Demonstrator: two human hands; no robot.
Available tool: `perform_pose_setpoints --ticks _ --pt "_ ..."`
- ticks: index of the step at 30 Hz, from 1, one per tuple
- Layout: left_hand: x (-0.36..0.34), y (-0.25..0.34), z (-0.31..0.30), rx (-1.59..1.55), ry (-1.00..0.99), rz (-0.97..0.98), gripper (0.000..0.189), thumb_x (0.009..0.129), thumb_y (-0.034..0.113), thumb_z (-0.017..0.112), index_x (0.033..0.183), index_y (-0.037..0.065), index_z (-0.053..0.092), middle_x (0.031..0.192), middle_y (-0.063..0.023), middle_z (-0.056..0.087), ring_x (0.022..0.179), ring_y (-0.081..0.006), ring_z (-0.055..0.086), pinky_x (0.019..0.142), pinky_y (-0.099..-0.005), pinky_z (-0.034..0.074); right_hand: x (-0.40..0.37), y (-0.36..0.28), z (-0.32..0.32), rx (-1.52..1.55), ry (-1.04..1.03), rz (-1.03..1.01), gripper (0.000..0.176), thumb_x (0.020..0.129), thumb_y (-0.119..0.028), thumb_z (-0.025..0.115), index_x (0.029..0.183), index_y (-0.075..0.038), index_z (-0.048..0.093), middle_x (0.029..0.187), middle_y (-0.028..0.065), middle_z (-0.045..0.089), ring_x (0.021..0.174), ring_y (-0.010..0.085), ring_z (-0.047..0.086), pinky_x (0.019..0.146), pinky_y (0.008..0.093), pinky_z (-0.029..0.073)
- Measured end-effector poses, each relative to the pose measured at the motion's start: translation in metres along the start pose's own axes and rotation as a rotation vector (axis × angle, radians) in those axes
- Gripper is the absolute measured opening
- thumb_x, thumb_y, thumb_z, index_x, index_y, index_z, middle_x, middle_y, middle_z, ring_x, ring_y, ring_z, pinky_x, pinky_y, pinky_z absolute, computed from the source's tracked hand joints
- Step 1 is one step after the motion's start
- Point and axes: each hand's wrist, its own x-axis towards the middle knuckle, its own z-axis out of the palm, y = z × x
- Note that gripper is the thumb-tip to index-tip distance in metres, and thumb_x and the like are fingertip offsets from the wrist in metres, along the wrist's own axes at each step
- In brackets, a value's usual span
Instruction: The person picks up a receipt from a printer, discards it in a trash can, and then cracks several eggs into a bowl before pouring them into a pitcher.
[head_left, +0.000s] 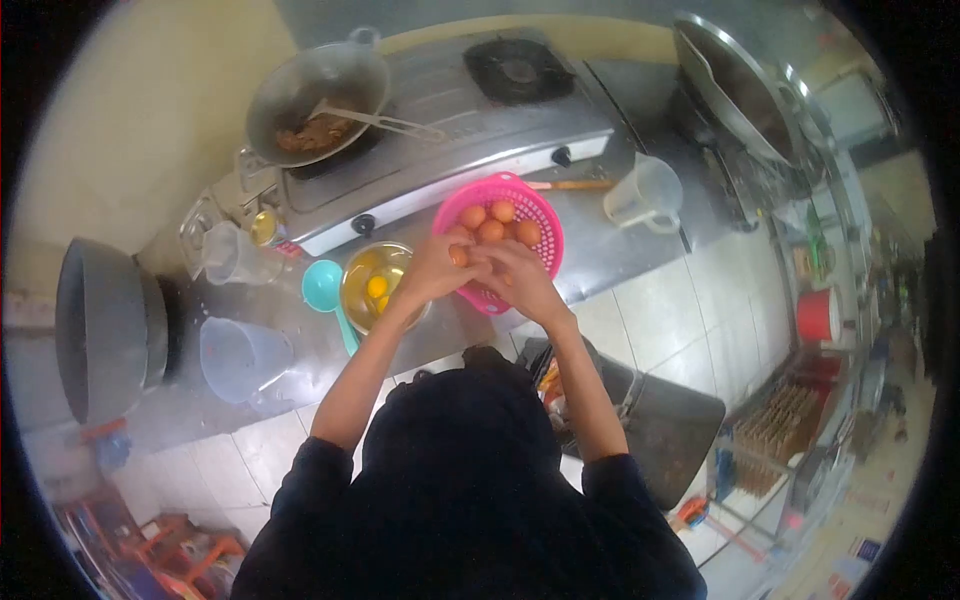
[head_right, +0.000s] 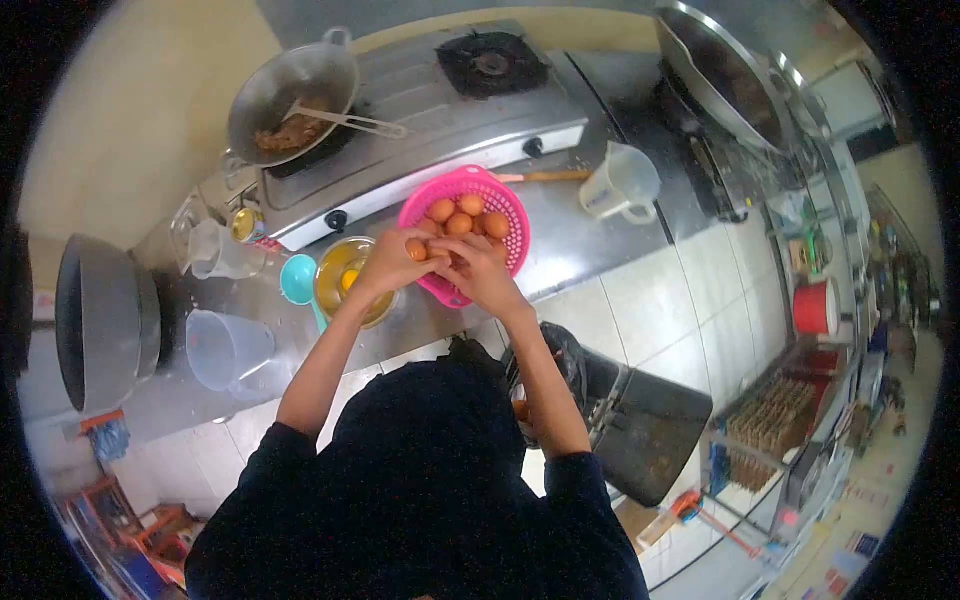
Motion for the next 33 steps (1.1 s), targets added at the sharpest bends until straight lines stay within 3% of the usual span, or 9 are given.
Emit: perform_pose_setpoints --ticks 4,7,9,10,13,17,20,28,33 --pt "-0.009 -0.014 0.010 -0.343 0.060 -0.206 0.044 0.074 0.040 0.082 0.100 0.005 0.073 0.096 -0.0099 0.072 0.089 -0.0217 0.068 0.080 -0.0333 0.051 0.005 -0.003 0.001 -0.046 0.063 -0.083 0.044 0.077 -0.008 0.079 0.119 -0.009 0.065 0.114 0.0130 0.065 0.104 0.0301 0.061 0.089 0.0387 0.051" --pt "-0.007 -0.028 0.031 -0.505 0.160 -0.212 0.047 0.087 0.047 0.069 0.110 0.006 0.069 0.111 -0.0067 0.068 0.104 -0.0193 0.063 0.091 -0.0341 0.049 0.005 -0.006 0.004 0.090 0.232 -0.040 0.045 0.080 -0.010 0.078 0.121 -0.005 0.061 0.116 0.0140 0.064 0.103 0.0273 0.063 0.087 0.0363 0.052" --pt "-0.005 -0.034 0.040 -1.024 0.231 -0.171 0.048 0.096 0.048 0.055 0.119 0.007 0.064 0.120 -0.0072 0.064 0.114 -0.0185 0.058 0.099 -0.0347 0.044 0.000 -0.017 0.017 0.463 0.472 0.102 0.048 0.081 -0.013 0.079 0.123 -0.002 0.058 0.118 0.0144 0.063 0.103 0.0255 0.063 0.086 0.0352 0.052" --pt "-0.006 -0.029 0.041 -1.283 0.262 -0.143 0.049 0.100 0.049 0.048 0.123 0.007 0.061 0.124 -0.0074 0.061 0.119 -0.0181 0.055 0.103 -0.0350 0.042 -0.002 -0.019 0.024 0.383 0.485 0.095 0.050 0.081 -0.013 0.080 0.124 -0.002 0.057 0.119 0.0146 0.062 0.104 0.0252 0.063 0.087 0.0351 0.052" --pt "-0.018 0.006 0.041 -1.276 0.403 -0.100 0.052 0.106 0.042 0.027 0.131 0.003 0.052 0.129 -0.0107 0.058 0.128 -0.0222 0.048 0.111 -0.0384 0.033 0.005 -0.043 0.038 0.141 0.478 0.083 0.056 0.078 -0.011 0.083 0.125 -0.001 0.054 0.119 0.0155 0.061 0.105 0.0263 0.063 0.090 0.0349 0.052" --pt "-0.031 0.001 0.028 -1.249 0.486 0.099 0.053 0.105 0.042 0.028 0.135 0.003 0.049 0.131 -0.0103 0.056 0.128 -0.0227 0.048 0.112 -0.0380 0.032 0.008 -0.052 0.055 0.335 0.607 -0.083 0.055 0.082 -0.008 0.079 0.128 -0.001 0.051 0.125 0.0161 0.057 0.109 0.0260 0.062 0.092 0.0347 0.052" --pt "-0.048 0.009 0.015 -1.188 0.540 0.118 0.052 0.104 0.040 0.032 0.136 0.002 0.047 0.132 -0.0112 0.055 0.128 -0.0231 0.048 0.113 -0.0376 0.031 0.014 -0.058 0.070 0.403 0.417 0.029 0.054 0.084 -0.007 0.077 0.129 0.001 0.049 0.128 0.0164 0.055 0.113 0.0246 0.060 0.095 0.0351 0.052" --pt "-0.090 -0.016 -0.020 -1.111 0.692 0.130 0.049 0.096 0.023 0.048 0.140 0.002 0.043 0.133 -0.0158 0.052 0.128 -0.0253 0.048 0.111 -0.0383 0.034 0.038 -0.093 0.092 0.575 0.242 -0.030 0.049 0.090 -0.007 0.070 0.131 0.001 0.046 0.129 0.0160 0.055 0.117 0.0226 0.058 0.096 0.0329 0.050" --pt "-0.109 -0.034 -0.034 -1.145 0.710 0.102 0.052 0.092 0.012 0.040 0.144 0.004 0.036 0.142 -0.0177 0.046 0.134 -0.0272 0.044 0.112 -0.0395 0.036 0.053 -0.089 0.117 0.838 0.017 0.159 0.045 0.093 -0.009 0.066 0.132 -0.003 0.044 0.124 0.0151 0.057 0.115 0.0212 0.058 0.090 0.0317 0.052"
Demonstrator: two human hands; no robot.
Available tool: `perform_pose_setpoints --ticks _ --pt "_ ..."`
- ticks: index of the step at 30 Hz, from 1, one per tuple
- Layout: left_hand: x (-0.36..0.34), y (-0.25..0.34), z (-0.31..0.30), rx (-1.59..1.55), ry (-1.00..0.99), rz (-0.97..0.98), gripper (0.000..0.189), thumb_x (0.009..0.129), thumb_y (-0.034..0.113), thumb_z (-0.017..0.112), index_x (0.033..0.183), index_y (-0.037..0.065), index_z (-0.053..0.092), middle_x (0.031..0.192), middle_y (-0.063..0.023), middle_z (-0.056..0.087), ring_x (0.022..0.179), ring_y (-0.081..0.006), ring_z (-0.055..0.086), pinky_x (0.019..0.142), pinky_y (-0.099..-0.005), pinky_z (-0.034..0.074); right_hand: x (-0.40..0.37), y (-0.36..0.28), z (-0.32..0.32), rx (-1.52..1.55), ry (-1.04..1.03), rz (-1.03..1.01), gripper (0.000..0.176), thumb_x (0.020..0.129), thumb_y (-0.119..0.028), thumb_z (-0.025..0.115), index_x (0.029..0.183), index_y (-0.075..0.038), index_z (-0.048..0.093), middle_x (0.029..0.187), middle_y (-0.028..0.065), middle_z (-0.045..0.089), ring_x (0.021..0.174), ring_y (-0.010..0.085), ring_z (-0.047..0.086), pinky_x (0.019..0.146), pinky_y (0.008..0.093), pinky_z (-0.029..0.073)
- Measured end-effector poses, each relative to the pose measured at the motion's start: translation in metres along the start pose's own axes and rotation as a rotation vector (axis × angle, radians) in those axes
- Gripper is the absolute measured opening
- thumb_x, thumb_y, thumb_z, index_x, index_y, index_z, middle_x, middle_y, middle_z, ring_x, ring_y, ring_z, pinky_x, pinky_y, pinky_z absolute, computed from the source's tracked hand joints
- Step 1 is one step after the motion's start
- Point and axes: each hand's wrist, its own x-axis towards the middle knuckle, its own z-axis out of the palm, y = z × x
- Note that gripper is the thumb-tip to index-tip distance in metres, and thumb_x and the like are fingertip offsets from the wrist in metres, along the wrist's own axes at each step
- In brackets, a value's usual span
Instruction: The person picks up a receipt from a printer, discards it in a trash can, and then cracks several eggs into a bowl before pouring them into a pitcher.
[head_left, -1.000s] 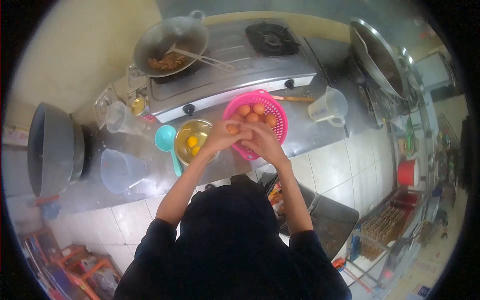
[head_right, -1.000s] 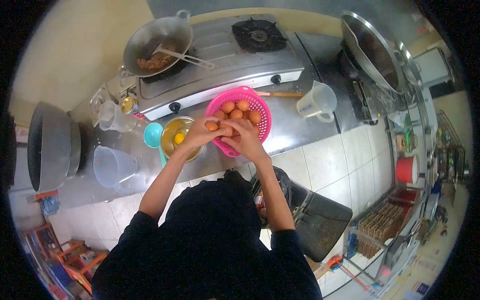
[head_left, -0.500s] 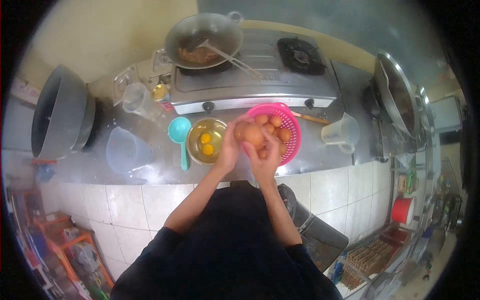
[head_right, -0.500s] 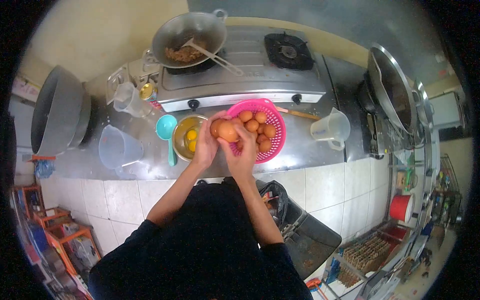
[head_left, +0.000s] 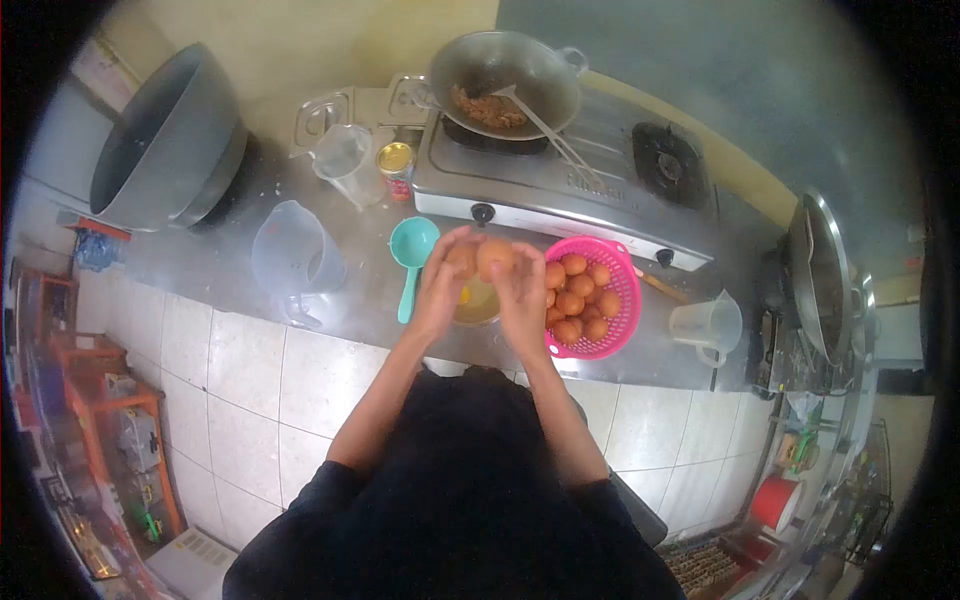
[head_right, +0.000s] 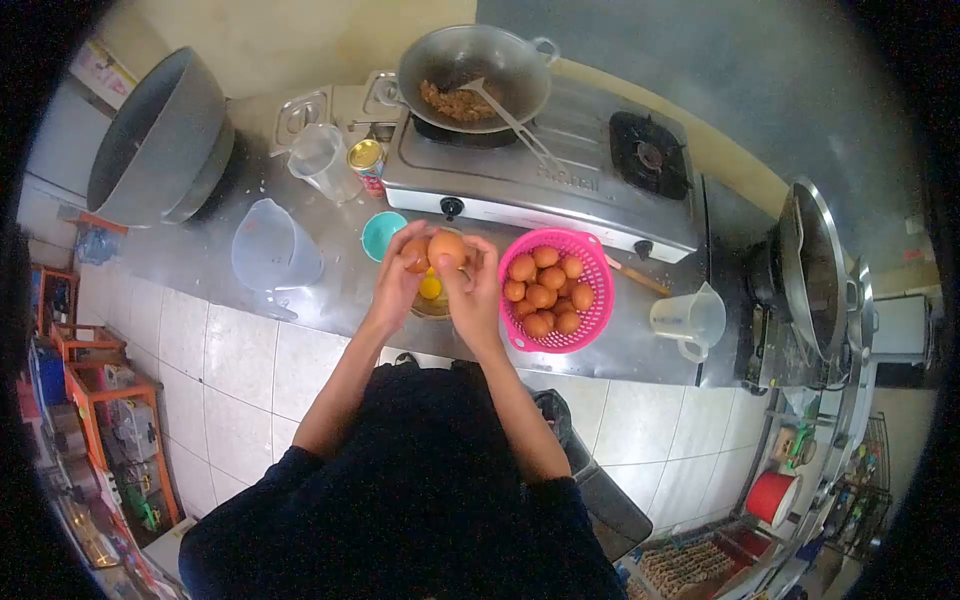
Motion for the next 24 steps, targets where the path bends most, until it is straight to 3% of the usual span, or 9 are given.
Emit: perform_pose_setpoints --ticks 2,5,8,11,14,17,20,24 --pt "0.000 0.003 -0.015 -0.004 -0.046 0.007 0.055 0.091 0.011 0.038 0.145 0.005 0.033 0.144 -0.0189 0.044 0.136 -0.0284 0.043 0.112 -0.0402 0.035 0.007 0.003 -0.009 0.130 -0.064 0.170 0.043 0.094 -0.011 0.065 0.132 -0.006 0.046 0.123 0.0145 0.058 0.114 0.0199 0.058 0.088 0.0305 0.052" --pt "0.003 0.009 -0.027 0.070 -0.137 0.025 0.056 0.091 0.011 0.037 0.146 0.005 0.030 0.147 -0.0194 0.041 0.138 -0.0301 0.040 0.113 -0.0408 0.034 0.022 -0.013 -0.010 -0.108 -0.403 0.404 0.042 0.092 -0.014 0.067 0.130 -0.009 0.049 0.121 0.0121 0.059 0.105 0.0188 0.062 0.084 0.0289 0.053" --pt "0.014 0.009 -0.037 0.216 -0.210 0.025 0.055 0.091 0.011 0.036 0.145 0.006 0.030 0.148 -0.0186 0.038 0.138 -0.0302 0.038 0.113 -0.0401 0.034 0.032 0.002 -0.009 -0.304 -0.536 0.044 0.044 0.090 -0.019 0.071 0.127 -0.010 0.050 0.114 0.0095 0.060 0.095 0.0197 0.064 0.081 0.0291 0.053" --pt "0.022 -0.002 -0.052 0.447 -0.264 0.036 0.049 0.092 0.012 0.039 0.141 0.006 0.035 0.142 -0.0151 0.043 0.134 -0.0262 0.042 0.110 -0.0379 0.036 0.046 0.024 -0.018 -0.395 -0.517 -0.076 0.047 0.086 -0.020 0.075 0.125 -0.008 0.053 0.117 0.0094 0.058 0.095 0.0225 0.064 0.082 0.0316 0.053" --pt "0.028 -0.013 -0.067 0.564 -0.227 -0.034 0.040 0.094 0.012 0.045 0.134 0.007 0.045 0.129 -0.0104 0.051 0.123 -0.0211 0.049 0.105 -0.0361 0.040 0.042 0.029 -0.022 -0.373 -0.405 0.364 0.058 0.083 -0.016 0.075 0.133 -0.007 0.049 0.126 0.0095 0.056 0.115 0.0195 0.056 0.096 0.0314 0.047" --pt "0.032 -0.023 -0.087 0.524 -0.175 -0.158 0.035 0.093 0.013 0.054 0.128 0.006 0.051 0.118 -0.0068 0.056 0.113 -0.0182 0.055 0.099 -0.0329 0.044 0.042 0.048 -0.030 -0.635 -0.458 0.095 0.064 0.081 -0.020 0.077 0.136 -0.008 0.045 0.125 0.0099 0.057 0.115 0.0202 0.055 0.096 0.0324 0.047" --pt "0.035 -0.022 -0.098 0.586 -0.261 -0.151 0.037 0.090 0.013 0.063 0.126 0.006 0.055 0.116 -0.0064 0.060 0.109 -0.0168 0.058 0.096 -0.0311 0.046 0.042 0.045 -0.030 -0.574 -0.547 -0.039 0.062 0.083 -0.018 0.077 0.135 -0.011 0.044 0.121 0.0123 0.055 0.095 0.0202 0.064 0.082 0.0321 0.053" --pt "0.037 0.004 -0.088 0.770 -0.373 -0.087 0.039 0.086 0.013 0.072 0.123 0.004 0.062 0.113 -0.0081 0.065 0.106 -0.0167 0.061 0.093 -0.0310 0.048 0.035 0.028 -0.028 -0.356 -0.427 0.190 0.051 0.085 -0.015 0.075 0.130 -0.007 0.052 0.121 0.0111 0.061 0.098 0.0178 0.064 0.083 0.0305 0.053"
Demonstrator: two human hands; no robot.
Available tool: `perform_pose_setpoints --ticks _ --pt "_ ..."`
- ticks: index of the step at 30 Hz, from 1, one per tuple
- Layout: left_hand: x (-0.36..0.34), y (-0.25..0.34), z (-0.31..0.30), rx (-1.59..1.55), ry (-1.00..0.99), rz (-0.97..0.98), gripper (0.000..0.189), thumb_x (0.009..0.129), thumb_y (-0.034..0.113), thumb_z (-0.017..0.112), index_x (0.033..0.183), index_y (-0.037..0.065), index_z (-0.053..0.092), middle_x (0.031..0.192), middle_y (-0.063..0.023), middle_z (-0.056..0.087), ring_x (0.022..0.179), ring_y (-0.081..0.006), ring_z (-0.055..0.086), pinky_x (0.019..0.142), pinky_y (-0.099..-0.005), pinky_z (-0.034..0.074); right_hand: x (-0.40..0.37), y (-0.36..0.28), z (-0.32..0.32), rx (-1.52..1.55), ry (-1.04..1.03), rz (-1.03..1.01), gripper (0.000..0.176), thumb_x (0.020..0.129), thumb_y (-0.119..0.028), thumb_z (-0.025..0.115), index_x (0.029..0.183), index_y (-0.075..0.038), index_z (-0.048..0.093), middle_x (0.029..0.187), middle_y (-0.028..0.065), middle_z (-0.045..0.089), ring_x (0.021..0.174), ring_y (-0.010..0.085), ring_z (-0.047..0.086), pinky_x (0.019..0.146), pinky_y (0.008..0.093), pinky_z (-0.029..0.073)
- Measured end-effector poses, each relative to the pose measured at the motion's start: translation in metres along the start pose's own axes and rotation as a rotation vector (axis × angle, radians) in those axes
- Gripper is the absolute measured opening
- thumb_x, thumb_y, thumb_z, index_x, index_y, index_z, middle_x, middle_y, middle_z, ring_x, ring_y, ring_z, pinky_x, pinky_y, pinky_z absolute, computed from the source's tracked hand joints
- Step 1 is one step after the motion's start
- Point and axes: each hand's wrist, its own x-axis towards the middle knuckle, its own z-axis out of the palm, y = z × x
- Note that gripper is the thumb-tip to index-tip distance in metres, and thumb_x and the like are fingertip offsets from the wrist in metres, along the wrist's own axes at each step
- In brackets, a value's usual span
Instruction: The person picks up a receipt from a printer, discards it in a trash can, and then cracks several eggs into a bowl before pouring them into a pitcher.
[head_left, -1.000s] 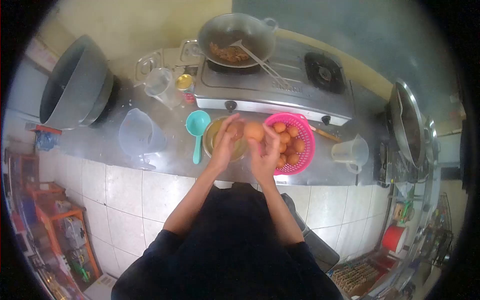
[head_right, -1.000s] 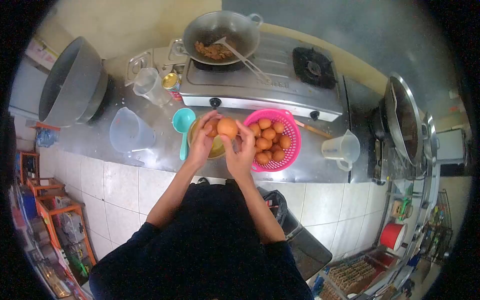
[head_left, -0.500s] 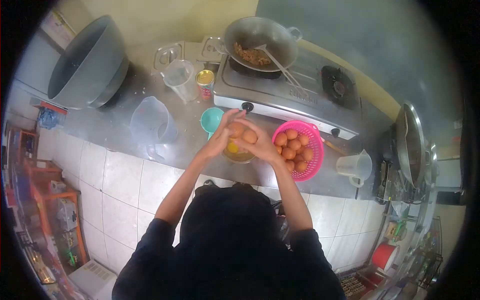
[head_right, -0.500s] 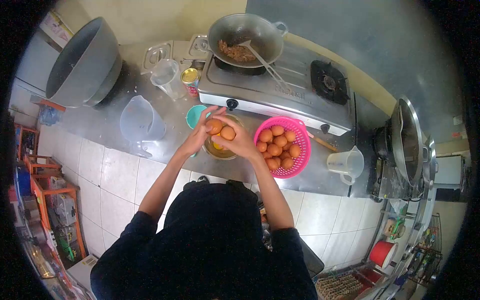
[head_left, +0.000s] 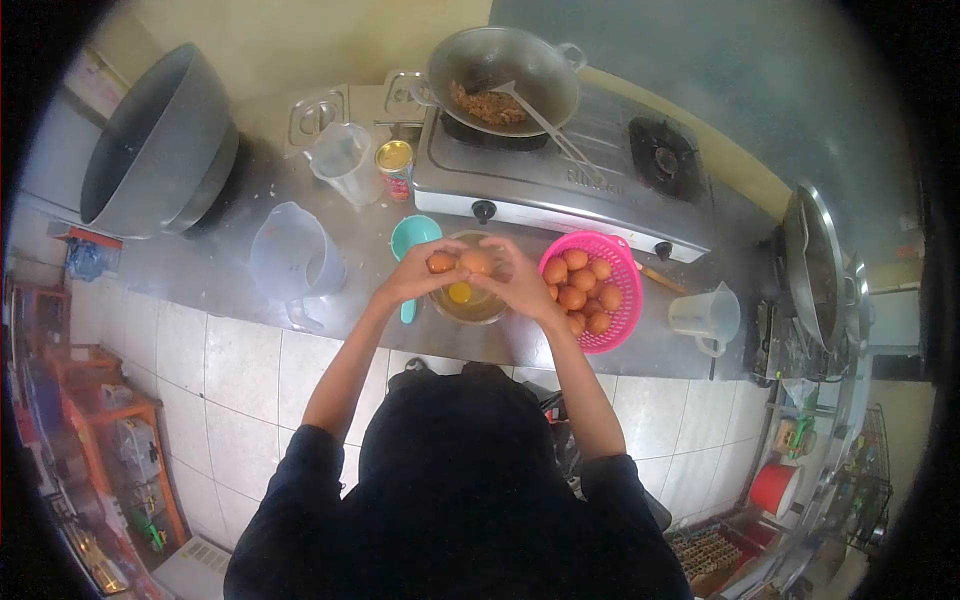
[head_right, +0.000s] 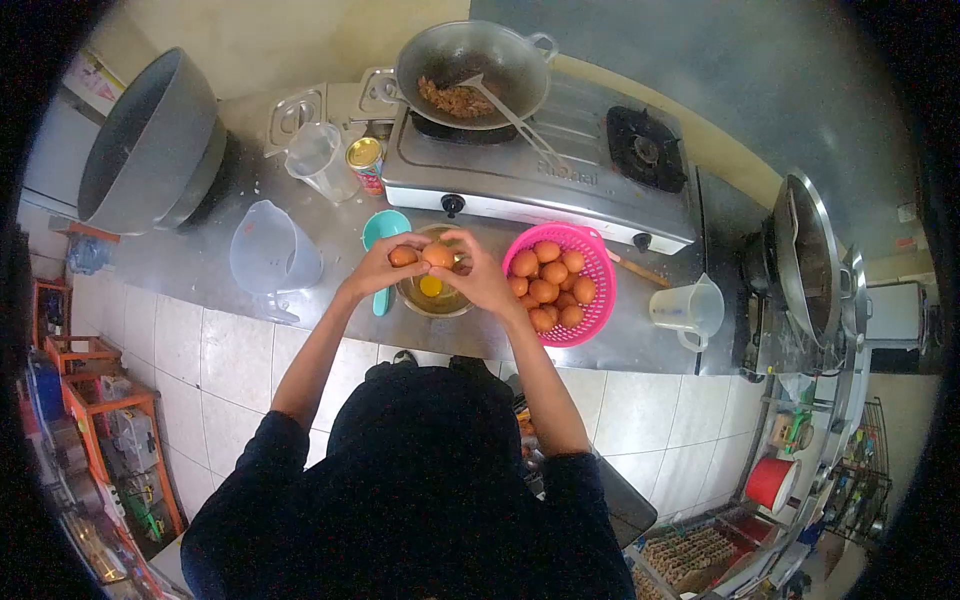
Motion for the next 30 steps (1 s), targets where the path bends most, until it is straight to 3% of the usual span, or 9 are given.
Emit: perform_pose_setpoints --ticks 2,5,8,13,17,20,23,27,30 --pt "0.002 0.000 -0.003 0.084 -0.018 -0.015 0.039 0.085 0.016 0.075 0.120 0.003 0.065 0.110 -0.0092 0.068 0.102 -0.0170 0.063 0.091 -0.0311 0.049 0.001 0.008 -0.003 0.010 -0.038 0.034 0.050 0.085 -0.016 0.077 0.129 -0.005 0.054 0.123 0.0109 0.063 0.107 0.0177 0.063 0.090 0.0312 0.052" --pt "0.006 -0.003 -0.003 0.177 -0.028 0.019 0.043 0.082 0.022 0.079 0.117 0.001 0.066 0.107 -0.0118 0.071 0.096 -0.0189 0.066 0.088 -0.0317 0.051 0.000 0.012 -0.002 -0.073 0.022 -0.052 0.043 0.085 -0.011 0.074 0.124 -0.005 0.057 0.113 0.0119 0.067 0.093 0.0177 0.069 0.077 0.0291 0.056" --pt "0.008 -0.003 -0.001 0.344 -0.040 0.124 0.048 0.077 0.024 0.081 0.116 -0.001 0.066 0.107 -0.0158 0.071 0.094 -0.0245 0.069 0.085 -0.0334 0.053 -0.001 0.011 0.006 -0.183 0.051 -0.019 0.043 0.083 -0.008 0.073 0.123 -0.004 0.057 0.110 0.0130 0.069 0.092 0.0199 0.071 0.077 0.0310 0.058" --pt "0.015 -0.023 0.007 0.540 0.076 0.309 0.050 0.072 0.021 0.080 0.116 0.000 0.066 0.110 -0.0188 0.069 0.095 -0.0345 0.068 0.084 -0.0380 0.055 0.004 0.036 0.020 -0.320 0.203 -0.175 0.044 0.080 -0.003 0.070 0.122 -0.007 0.058 0.111 0.0165 0.068 0.092 0.0273 0.071 0.078 0.0355 0.059" --pt "0.022 -0.032 0.007 0.614 0.090 0.361 0.050 0.070 0.017 0.078 0.117 0.004 0.066 0.110 -0.0159 0.070 0.093 -0.0329 0.068 0.084 -0.0391 0.056 0.004 0.051 0.024 -0.491 0.306 -0.319 0.042 0.079 -0.005 0.069 0.120 -0.008 0.060 0.115 0.0151 0.066 0.097 0.0342 0.068 0.081 0.0389 0.058" --pt "0.022 -0.026 -0.003 0.686 0.065 0.375 0.050 0.069 0.015 0.078 0.118 0.009 0.067 0.109 -0.0133 0.069 0.092 -0.0318 0.068 0.082 -0.0388 0.056 -0.002 0.060 0.027 -0.658 0.349 -0.317 0.041 0.080 -0.007 0.069 0.120 -0.009 0.060 0.118 0.0127 0.064 0.102 0.0362 0.065 0.083 0.0413 0.057" --pt "0.022 -0.017 -0.016 0.772 0.045 0.357 0.051 0.069 0.015 0.079 0.118 0.013 0.068 0.109 -0.0114 0.068 0.093 -0.0314 0.067 0.081 -0.0387 0.056 -0.006 0.075 0.020 -0.633 0.391 -0.325 0.044 0.081 -0.007 0.067 0.124 -0.011 0.058 0.124 0.0125 0.061 0.104 0.0354 0.064 0.081 0.0429 0.057" --pt "0.026 0.020 -0.006 0.798 0.003 0.314 0.053 0.067 0.018 0.082 0.118 0.012 0.068 0.110 -0.0110 0.067 0.095 -0.0317 0.066 0.083 -0.0382 0.055 -0.014 0.021 0.030 -0.560 0.493 -0.319 0.055 0.078 -0.005 0.071 0.130 -0.013 0.055 0.130 0.0151 0.055 0.111 0.0362 0.060 0.089 0.0421 0.054" --pt "0.029 0.065 0.018 0.657 -0.152 0.318 0.052 0.068 0.021 0.084 0.117 0.009 0.069 0.109 -0.0118 0.068 0.096 -0.0310 0.066 0.086 -0.0371 0.053 -0.039 0.007 0.029 -0.480 0.569 -0.332 0.061 0.075 -0.003 0.074 0.132 -0.013 0.054 0.129 0.0165 0.053 0.115 0.0366 0.056 0.096 0.0410 0.050"
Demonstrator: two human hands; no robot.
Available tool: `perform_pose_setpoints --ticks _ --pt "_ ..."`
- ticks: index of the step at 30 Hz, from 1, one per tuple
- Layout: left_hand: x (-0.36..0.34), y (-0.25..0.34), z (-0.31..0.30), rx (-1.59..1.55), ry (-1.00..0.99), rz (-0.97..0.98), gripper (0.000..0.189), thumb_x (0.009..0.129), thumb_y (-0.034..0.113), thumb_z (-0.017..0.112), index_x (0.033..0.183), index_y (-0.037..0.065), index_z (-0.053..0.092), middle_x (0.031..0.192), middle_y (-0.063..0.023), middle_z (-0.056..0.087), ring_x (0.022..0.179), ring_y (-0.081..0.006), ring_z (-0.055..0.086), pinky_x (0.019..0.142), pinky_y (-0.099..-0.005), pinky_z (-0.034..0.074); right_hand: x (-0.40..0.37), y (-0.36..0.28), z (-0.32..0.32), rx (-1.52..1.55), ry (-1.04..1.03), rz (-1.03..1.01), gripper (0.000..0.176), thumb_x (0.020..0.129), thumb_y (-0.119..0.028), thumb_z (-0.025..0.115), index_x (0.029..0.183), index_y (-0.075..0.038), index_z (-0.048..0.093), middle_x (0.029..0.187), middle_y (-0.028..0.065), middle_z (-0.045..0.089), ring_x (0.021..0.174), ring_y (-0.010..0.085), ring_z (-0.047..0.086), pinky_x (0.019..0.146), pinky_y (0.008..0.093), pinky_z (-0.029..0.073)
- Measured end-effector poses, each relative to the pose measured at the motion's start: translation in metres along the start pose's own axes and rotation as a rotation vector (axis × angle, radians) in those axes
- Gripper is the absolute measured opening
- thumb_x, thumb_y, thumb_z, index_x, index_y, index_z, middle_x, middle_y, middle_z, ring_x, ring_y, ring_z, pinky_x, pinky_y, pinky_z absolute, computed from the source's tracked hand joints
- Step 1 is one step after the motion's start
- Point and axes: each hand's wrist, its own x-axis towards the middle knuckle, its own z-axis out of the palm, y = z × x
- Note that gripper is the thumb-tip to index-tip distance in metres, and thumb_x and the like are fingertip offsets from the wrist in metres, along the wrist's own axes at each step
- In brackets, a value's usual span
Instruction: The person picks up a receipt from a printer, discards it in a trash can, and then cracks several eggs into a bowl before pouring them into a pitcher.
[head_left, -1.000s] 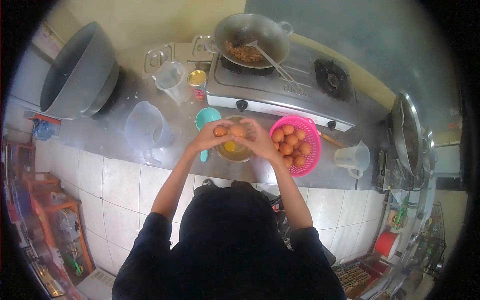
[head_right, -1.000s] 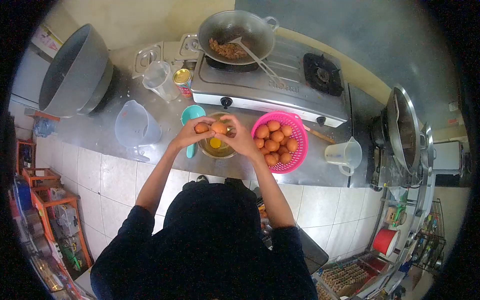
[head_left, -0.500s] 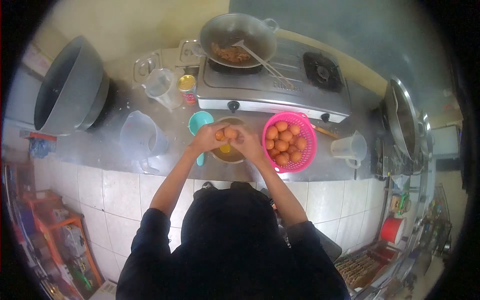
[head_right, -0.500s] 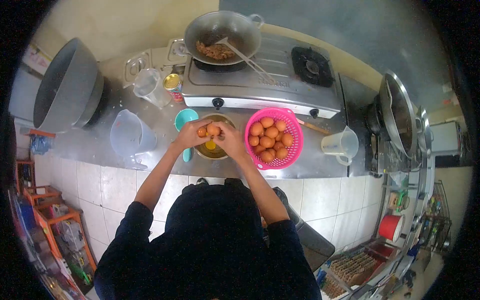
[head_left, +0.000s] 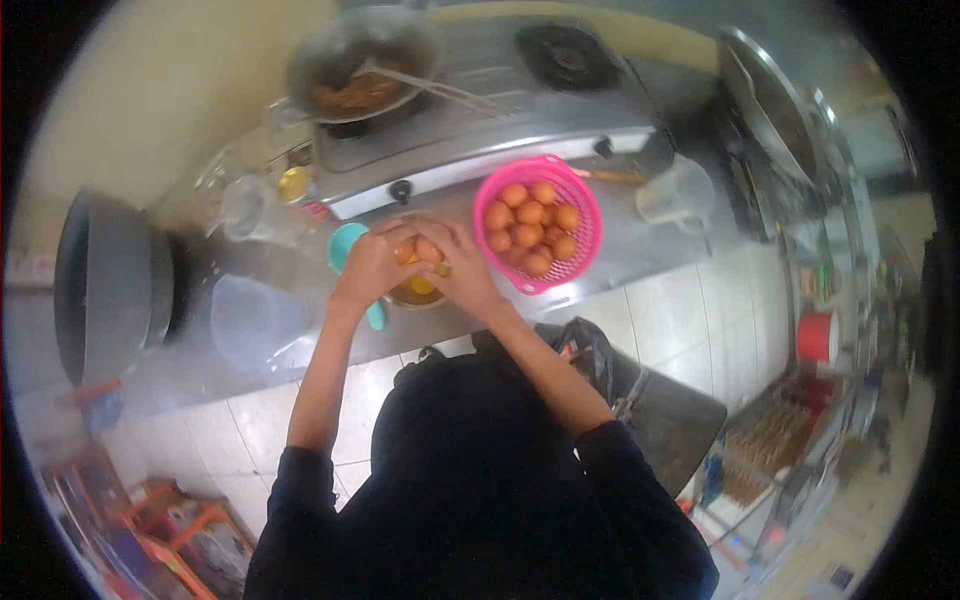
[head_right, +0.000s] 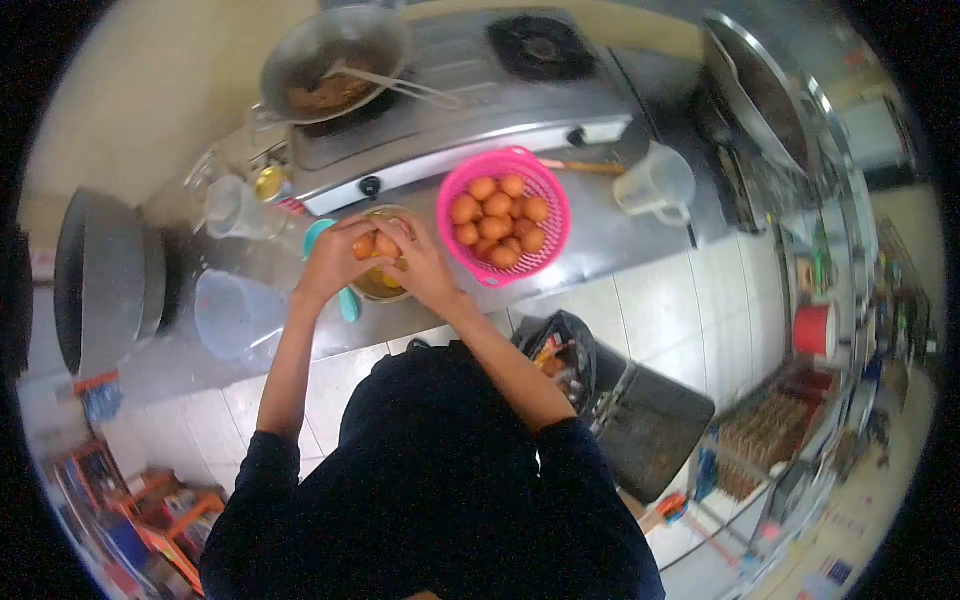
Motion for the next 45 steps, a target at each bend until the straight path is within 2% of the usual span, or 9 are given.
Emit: perform_pose_setpoints --ticks 6,8,12,15,24,33,37,42,45 --pt "0.053 0.056 0.028 -0.343 -0.186 0.154 0.036 0.073 0.023 0.081 0.102 0.005 0.071 0.101 -0.0122 0.070 0.095 -0.0304 0.067 0.086 -0.0375 0.052 -0.127 -0.026 -0.091 -0.296 0.304 0.162 0.051 0.081 -0.002 0.074 0.129 -0.008 0.056 0.120 0.0154 0.059 0.111 0.0321 0.060 0.096 0.0396 0.049" --pt "0.076 0.068 0.086 -0.396 -0.274 0.260 0.029 0.073 0.019 0.081 0.096 0.004 0.072 0.096 -0.0106 0.071 0.091 -0.0296 0.067 0.082 -0.0376 0.052 -0.197 -0.015 -0.086 0.034 0.495 0.557 0.045 0.087 -0.006 0.070 0.130 -0.008 0.056 0.119 0.0119 0.061 0.106 0.0232 0.062 0.093 0.0359 0.050" --pt "0.085 0.109 0.199 -0.506 -0.301 0.299 0.015 0.078 0.013 0.078 0.089 0.005 0.072 0.090 -0.0091 0.069 0.084 -0.0249 0.067 0.076 -0.0353 0.051 -0.223 0.025 -0.065 1.037 0.218 1.019 0.049 0.095 -0.019 0.061 0.139 -0.005 0.046 0.110 0.0089 0.062 0.101 0.0159 0.058 0.089 0.0326 0.050" --pt "0.072 0.123 0.205 -0.635 -0.114 0.276 0.013 0.077 0.010 0.078 0.087 0.005 0.072 0.089 -0.0088 0.069 0.083 -0.0225 0.067 0.076 -0.0339 0.051 -0.252 0.067 -0.040 0.941 -0.148 0.852 0.043 0.093 -0.011 0.060 0.134 -0.005 0.050 0.101 0.0050 0.062 0.088 0.0131 0.059 0.084 0.0304 0.052" --pt "0.049 0.056 0.085 -0.276 -0.022 0.046 0.018 0.079 0.010 0.078 0.096 0.005 0.072 0.096 -0.0081 0.069 0.090 -0.0213 0.066 0.083 -0.0321 0.050 -0.305 0.090 -0.023 0.602 0.393 1.014 0.034 0.093 -0.013 0.061 0.125 -0.004 0.054 0.089 -0.0006 0.059 0.074 0.0081 0.054 0.064 0.0222 0.045" --pt "-0.039 0.054 0.079 -0.172 -0.066 0.186 0.025 0.071 0.002 0.082 0.093 0.006 0.072 0.093 -0.0091 0.069 0.083 -0.0238 0.066 0.077 -0.0321 0.051 -0.455 0.031 -0.021 0.149 0.756 1.517 0.030 0.093 -0.016 0.060 0.120 -0.006 0.058 0.106 0.0119 0.062 0.094 0.0198 0.062 0.080 0.0337 0.052" --pt "-0.101 0.057 0.113 -0.296 -0.315 0.163 0.029 0.067 -0.001 0.083 0.092 0.007 0.072 0.086 -0.0083 0.068 0.076 -0.0231 0.065 0.070 -0.0295 0.051 -0.507 0.115 -0.020 -1.011 0.592 1.260 0.032 0.089 -0.017 0.064 0.117 -0.004 0.058 0.113 0.0215 0.060 0.109 0.0356 0.058 0.093 0.0460 0.046" --pt "-0.215 -0.017 0.247 -0.455 -0.610 -0.232 0.022 0.074 0.000 0.081 0.093 0.004 0.071 0.085 -0.0082 0.067 0.078 -0.0191 0.065 0.072 -0.0292 0.051 -0.464 0.215 0.125 -0.186 0.502 1.199 0.039 0.080 -0.011 0.069 0.118 -0.012 0.060 0.109 0.0168 0.063 0.104 0.0381 0.061 0.089 0.0467 0.048" --pt "-0.283 -0.104 0.352 -0.444 -0.614 -0.491 0.019 0.077 0.000 0.079 0.094 0.003 0.070 0.089 -0.0073 0.067 0.082 -0.0156 0.064 0.075 -0.0270 0.050 -0.494 0.318 0.271 0.066 -0.117 1.275 0.046 0.077 -0.013 0.072 0.122 -0.012 0.060 0.111 0.0212 0.063 0.107 0.0379 0.061 0.092 0.0439 0.051"
